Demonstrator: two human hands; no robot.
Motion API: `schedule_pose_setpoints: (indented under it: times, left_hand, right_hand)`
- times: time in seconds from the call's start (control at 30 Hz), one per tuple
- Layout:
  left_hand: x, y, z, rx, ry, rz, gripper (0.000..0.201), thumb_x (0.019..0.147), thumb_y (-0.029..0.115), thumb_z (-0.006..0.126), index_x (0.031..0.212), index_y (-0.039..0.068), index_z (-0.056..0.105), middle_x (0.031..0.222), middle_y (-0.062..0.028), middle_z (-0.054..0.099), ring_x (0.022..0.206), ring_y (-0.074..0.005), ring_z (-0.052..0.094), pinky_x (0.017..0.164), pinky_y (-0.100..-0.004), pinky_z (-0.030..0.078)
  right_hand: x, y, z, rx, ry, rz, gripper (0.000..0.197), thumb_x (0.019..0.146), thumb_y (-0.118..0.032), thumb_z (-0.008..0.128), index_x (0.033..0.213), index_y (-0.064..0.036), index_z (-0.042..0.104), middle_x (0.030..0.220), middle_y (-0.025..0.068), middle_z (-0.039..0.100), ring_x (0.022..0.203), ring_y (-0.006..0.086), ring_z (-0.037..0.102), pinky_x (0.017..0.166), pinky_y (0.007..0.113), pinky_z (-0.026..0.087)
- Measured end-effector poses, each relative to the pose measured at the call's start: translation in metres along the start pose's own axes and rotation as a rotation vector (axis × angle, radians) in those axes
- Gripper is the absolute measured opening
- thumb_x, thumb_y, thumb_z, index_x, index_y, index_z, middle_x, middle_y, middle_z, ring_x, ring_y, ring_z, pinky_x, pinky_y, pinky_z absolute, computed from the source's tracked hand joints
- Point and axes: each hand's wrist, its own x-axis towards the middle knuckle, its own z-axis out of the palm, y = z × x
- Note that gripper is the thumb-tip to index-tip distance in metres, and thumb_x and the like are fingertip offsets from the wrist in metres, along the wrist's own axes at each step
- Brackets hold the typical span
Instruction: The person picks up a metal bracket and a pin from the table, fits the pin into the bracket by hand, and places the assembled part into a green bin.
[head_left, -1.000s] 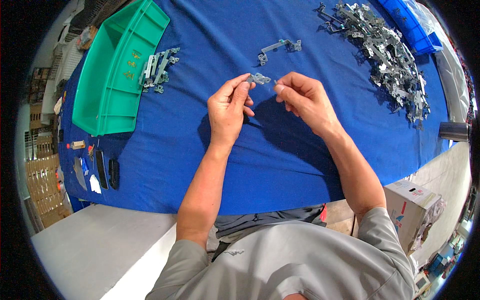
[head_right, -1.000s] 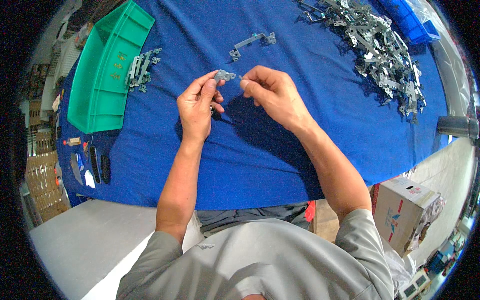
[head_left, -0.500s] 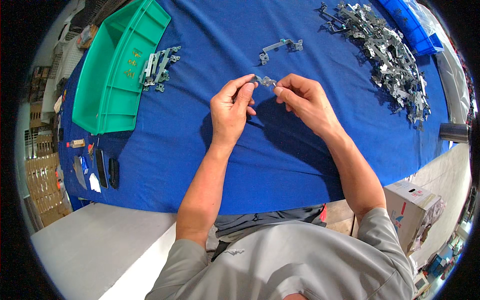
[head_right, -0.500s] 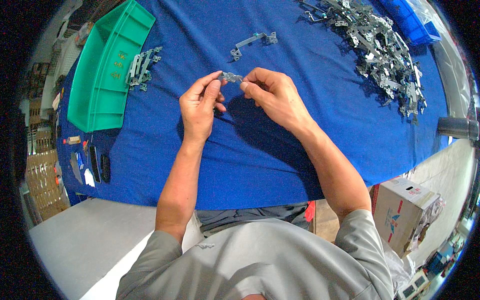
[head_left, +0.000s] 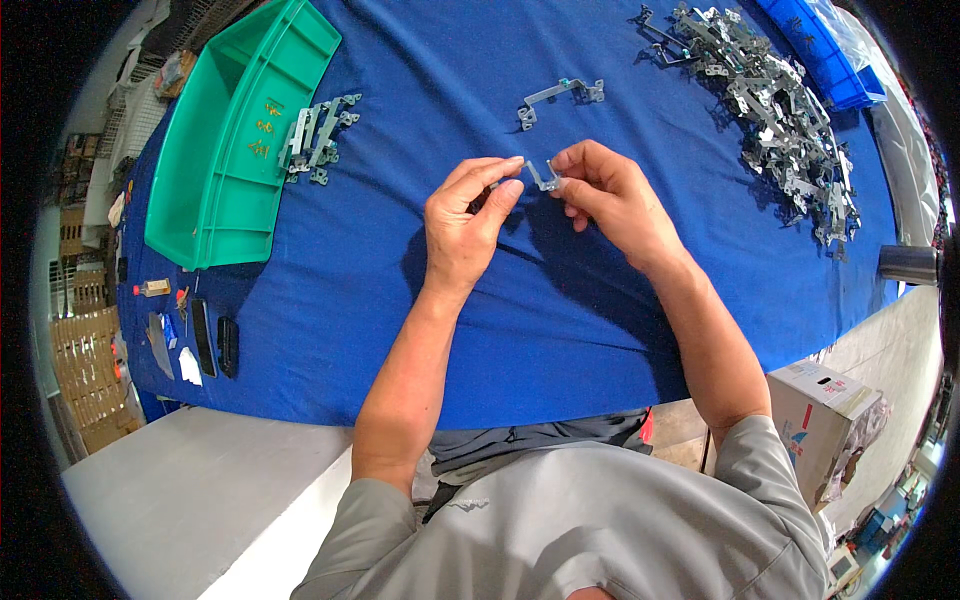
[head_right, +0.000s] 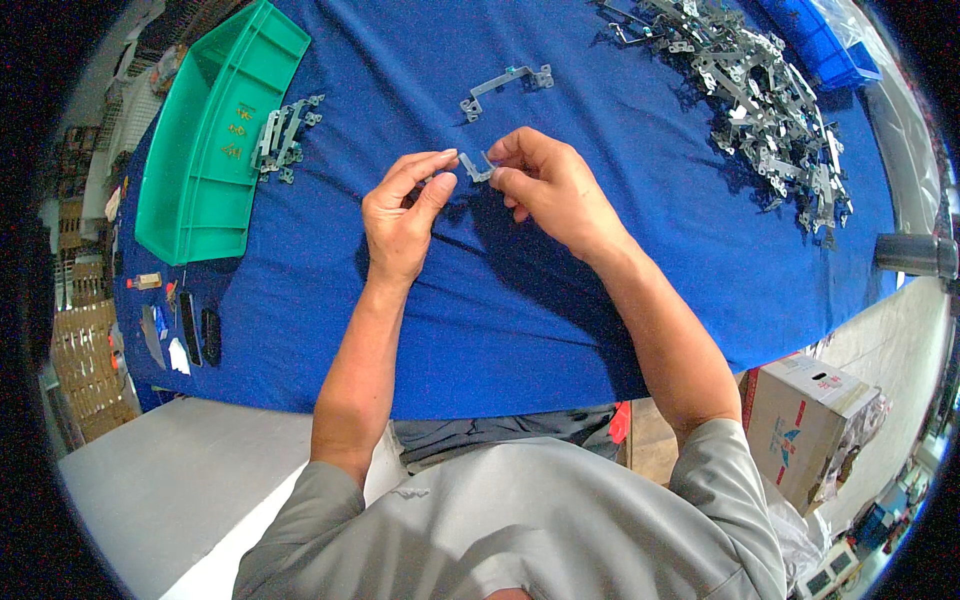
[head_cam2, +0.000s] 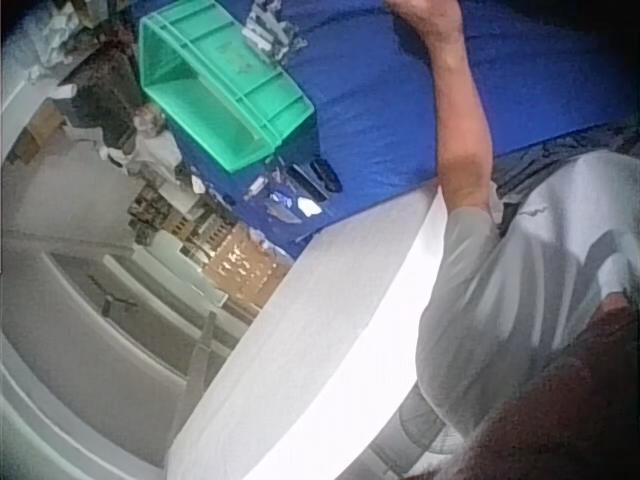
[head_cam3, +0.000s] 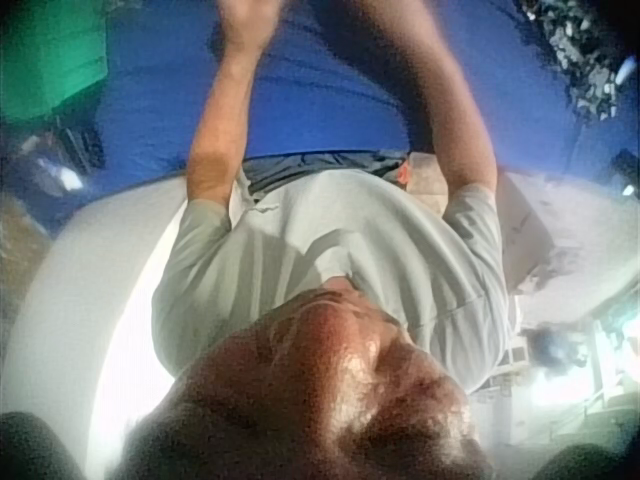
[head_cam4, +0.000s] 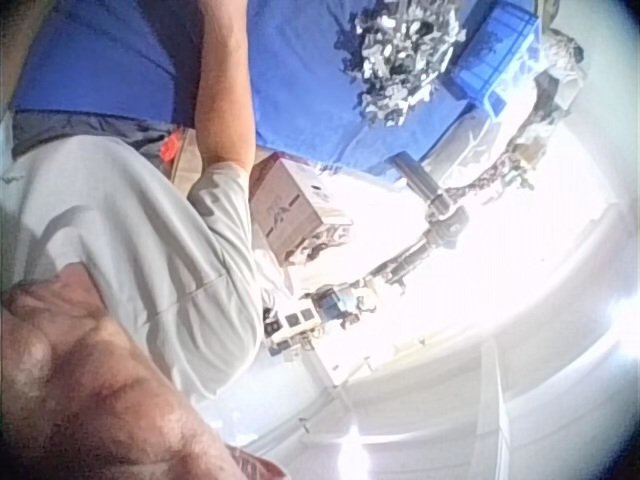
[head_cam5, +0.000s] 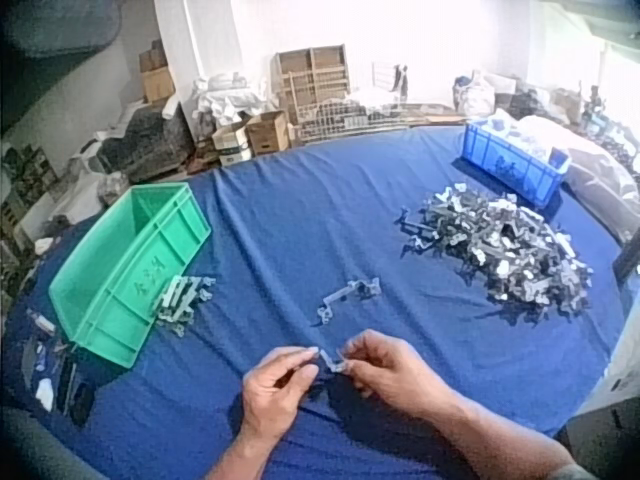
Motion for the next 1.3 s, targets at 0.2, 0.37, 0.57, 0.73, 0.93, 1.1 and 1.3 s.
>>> schedule_pose_setpoints:
  times: [0.2, 0.37, 0.57, 0.73, 0.93, 1.1, 1.3]
  left_hand:
    - [0.001, 0.001, -0.002, 0.02, -0.024, 0.029, 0.019, 0.089, 0.004, 0.071, 0.107, 0.001, 0.074, 0.104, -0.0086, 0.071, 0.094, -0.0135, 0.065, 0.079, -0.0245, 0.05]
    - [0.001, 0.004, -0.001, 0.022, -0.067, 0.026, 0.017, 0.088, 0.005, 0.071, 0.104, 0.001, 0.075, 0.102, -0.01, 0.072, 0.095, -0.0177, 0.067, 0.083, -0.0282, 0.052]
    - [0.001, 0.004, 0.002, -0.033, 0.043, -0.245, 0.02, 0.094, 0.012, 0.068, 0.11, 0.001, 0.073, 0.095, -0.0068, 0.07, 0.071, -0.0091, 0.063, 0.058, -0.0225, 0.052]
    - [0.002, 0.0, 0.004, -0.11, 0.088, -0.269, 0.024, 0.097, 0.015, 0.065, 0.116, 0.002, 0.071, 0.097, -0.0074, 0.072, 0.071, -0.0067, 0.06, 0.052, -0.0207, 0.053]
    - [0.0, 0.0, 0.005, 0.002, 0.054, -0.203, 0.025, 0.096, 0.014, 0.067, 0.117, 0.002, 0.07, 0.096, -0.0053, 0.07, 0.071, -0.0061, 0.059, 0.053, -0.02, 0.053]
    - [-0.001, 0.001, 0.005, 0.005, 0.049, -0.152, 0.025, 0.094, 0.013, 0.069, 0.116, 0.002, 0.071, 0.098, -0.0039, 0.07, 0.071, -0.0053, 0.058, 0.055, -0.0192, 0.051]
    - [0.0, -0.001, 0.002, -0.017, 0.033, -0.104, 0.025, 0.09, 0.007, 0.073, 0.115, 0.003, 0.072, 0.1, -0.0028, 0.069, 0.077, -0.0047, 0.058, 0.066, -0.0187, 0.048]
  right_hand:
    - [0.003, 0.0, -0.006, 0.195, -0.099, 0.079, 0.019, 0.097, -0.02, 0.062, 0.107, -0.0035, 0.066, 0.081, 0.0, 0.061, 0.069, 0.0065, 0.056, 0.059, 0.023, 0.049]
    - [0.003, 0.002, -0.005, 0.106, -0.019, 0.026, 0.018, 0.098, -0.021, 0.063, 0.103, -0.0041, 0.065, 0.078, -0.0011, 0.061, 0.064, 0.0049, 0.053, 0.054, 0.021, 0.044]
    - [0.001, -0.005, -0.004, 0.156, 0.115, -0.023, 0.017, 0.097, -0.021, 0.063, 0.098, -0.0043, 0.065, 0.078, -0.0015, 0.062, 0.064, 0.0044, 0.052, 0.054, 0.019, 0.04]
    - [-0.003, -0.006, 0.004, -0.01, 0.022, -0.086, 0.021, 0.097, -0.021, 0.063, 0.098, -0.0011, 0.066, 0.079, -0.0001, 0.064, 0.069, 0.0055, 0.054, 0.061, 0.023, 0.046]
    - [-0.002, -0.004, 0.004, -0.067, 0.009, -0.106, 0.022, 0.095, -0.022, 0.065, 0.097, 0.0001, 0.068, 0.078, 0.0011, 0.066, 0.068, 0.0067, 0.055, 0.061, 0.025, 0.047]
    - [-0.001, 0.0, 0.002, -0.127, 0.023, -0.112, 0.024, 0.095, -0.022, 0.065, 0.097, 0.0012, 0.068, 0.077, 0.0016, 0.066, 0.066, 0.0073, 0.055, 0.06, 0.026, 0.047]
    - [0.0, 0.005, 0.0, -0.339, 0.066, -0.15, 0.02, 0.094, -0.02, 0.066, 0.097, -0.0001, 0.067, 0.072, 0.0063, 0.063, 0.064, 0.0097, 0.056, 0.059, 0.028, 0.047]
